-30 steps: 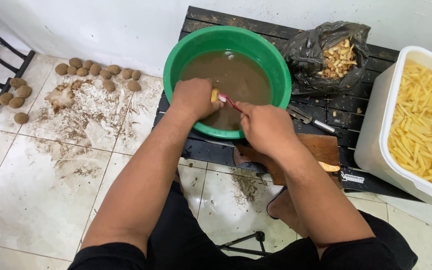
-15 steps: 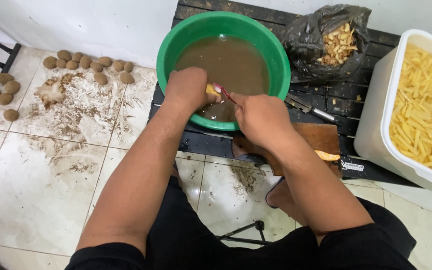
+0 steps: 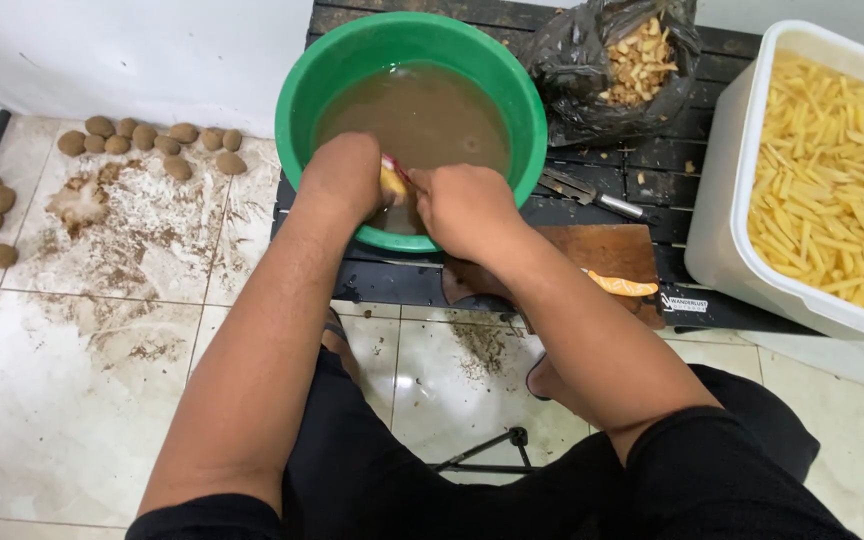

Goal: Peeling potatoes with a knife and scrubbing them clean in a basin of water.

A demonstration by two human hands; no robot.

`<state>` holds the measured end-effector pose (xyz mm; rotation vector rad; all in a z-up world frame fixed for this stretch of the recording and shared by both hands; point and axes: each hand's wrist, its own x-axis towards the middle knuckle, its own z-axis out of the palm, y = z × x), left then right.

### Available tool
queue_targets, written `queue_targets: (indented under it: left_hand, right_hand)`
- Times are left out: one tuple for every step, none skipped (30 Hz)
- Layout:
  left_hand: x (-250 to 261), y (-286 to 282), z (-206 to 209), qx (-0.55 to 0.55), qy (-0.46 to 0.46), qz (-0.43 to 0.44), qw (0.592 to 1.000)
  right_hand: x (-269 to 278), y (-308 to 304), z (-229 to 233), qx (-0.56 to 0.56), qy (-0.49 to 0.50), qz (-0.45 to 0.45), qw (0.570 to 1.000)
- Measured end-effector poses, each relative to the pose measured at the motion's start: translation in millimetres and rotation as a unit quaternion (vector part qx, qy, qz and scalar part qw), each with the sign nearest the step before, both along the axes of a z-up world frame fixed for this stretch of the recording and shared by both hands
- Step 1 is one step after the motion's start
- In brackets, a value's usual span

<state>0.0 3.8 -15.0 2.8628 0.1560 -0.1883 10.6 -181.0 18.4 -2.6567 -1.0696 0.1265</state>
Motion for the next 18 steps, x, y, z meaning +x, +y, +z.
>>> queue_targets:
  left_hand:
    - [-0.7, 2.7, -2.3, 0.001, 0.010, 0.006, 1.000]
    - [-3.0, 2.9, 3.9, 0.001, 0.010, 0.008, 1.000]
    - [-5.3, 3.4, 9.7, -0.002, 0.011, 0.001, 1.000]
    - [-9.7, 2.4, 13.4, -0.006, 0.014, -0.006, 1.000]
    - [-8.3, 4.9, 8.9, -0.008, 0.017, -0.004, 1.000]
    - [-4.9, 6.3, 5.8, 0.008, 0.011, -0.019, 1.000]
    - [-1.6, 7.1, 2.9, 0.024, 0.005, -0.034, 0.999]
    - [-3.3, 7.0, 3.8, 0.023, 0.005, -0.036, 0.999]
    - [-5.1, 6.5, 4.9, 0.011, 0.000, -0.032, 0.999]
    - [-6.3, 6.9, 7.2, 0.001, -0.006, -0.026, 1.000]
    - [-7.3, 5.9, 10.3, 0.001, -0.007, -0.028, 1.000]
    - [-8.7, 5.7, 13.7, 0.006, -0.003, -0.028, 1.000]
    - [-10.0, 5.9, 17.1, 0.011, 0.002, -0.029, 1.000]
    - [-8.7, 6.2, 13.6, 0.011, 0.001, -0.029, 0.999]
    - [-7.4, 7.3, 9.9, 0.009, -0.004, -0.030, 1.000]
    - [-7.5, 11.2, 6.2, 0.008, -0.009, -0.026, 1.000]
    - [-7.0, 10.5, 9.1, 0.009, -0.010, -0.022, 1.000]
    - [-9.0, 10.4, 10.8, -0.001, -0.018, -0.024, 1.000]
  right_hand:
    - [-1.5, -1.3, 5.3, -0.014, -0.003, 0.004, 1.000]
    - [-9.1, -5.4, 16.2, -0.014, -0.003, 0.007, 1.000]
    - [-16.7, -9.2, 26.5, -0.027, 0.009, 0.002, 1.000]
    - [-26.3, -14.5, 35.5, -0.041, 0.025, -0.004, 0.999]
    - [-29.0, -13.2, 34.3, -0.043, 0.028, -0.001, 0.999]
    - [-31.0, -12.9, 34.3, -0.050, 0.007, 0.007, 0.999]
    - [-33.2, -13.2, 34.6, -0.056, -0.014, 0.014, 0.998]
    - [-30.8, -8.6, 29.5, -0.057, -0.014, 0.012, 0.998]
    - [-28.4, -4.4, 24.7, -0.026, -0.012, 0.021, 0.999]
    - [-25.3, 0.4, 20.4, 0.006, -0.012, 0.031, 0.999]
    - [-20.4, 3.8, 16.6, 0.006, -0.014, 0.030, 0.999]
    - [-15.7, 7.9, 12.9, 0.009, -0.009, 0.029, 0.999]
    - [-10.9, 12.4, 9.1, 0.013, -0.004, 0.028, 1.000]
    - [-14.5, 10.7, 14.2, 0.013, -0.004, 0.027, 1.000]
    - [-18.0, 9.8, 19.1, 0.012, 0.004, 0.023, 1.000]
    - [-21.5, 11.7, 23.8, 0.011, 0.013, 0.022, 1.000]
    - [-25.2, 6.7, 22.2, 0.012, 0.012, 0.026, 1.000]
    - [-30.2, 2.2, 19.5, -0.015, -0.019, 0.021, 0.999]
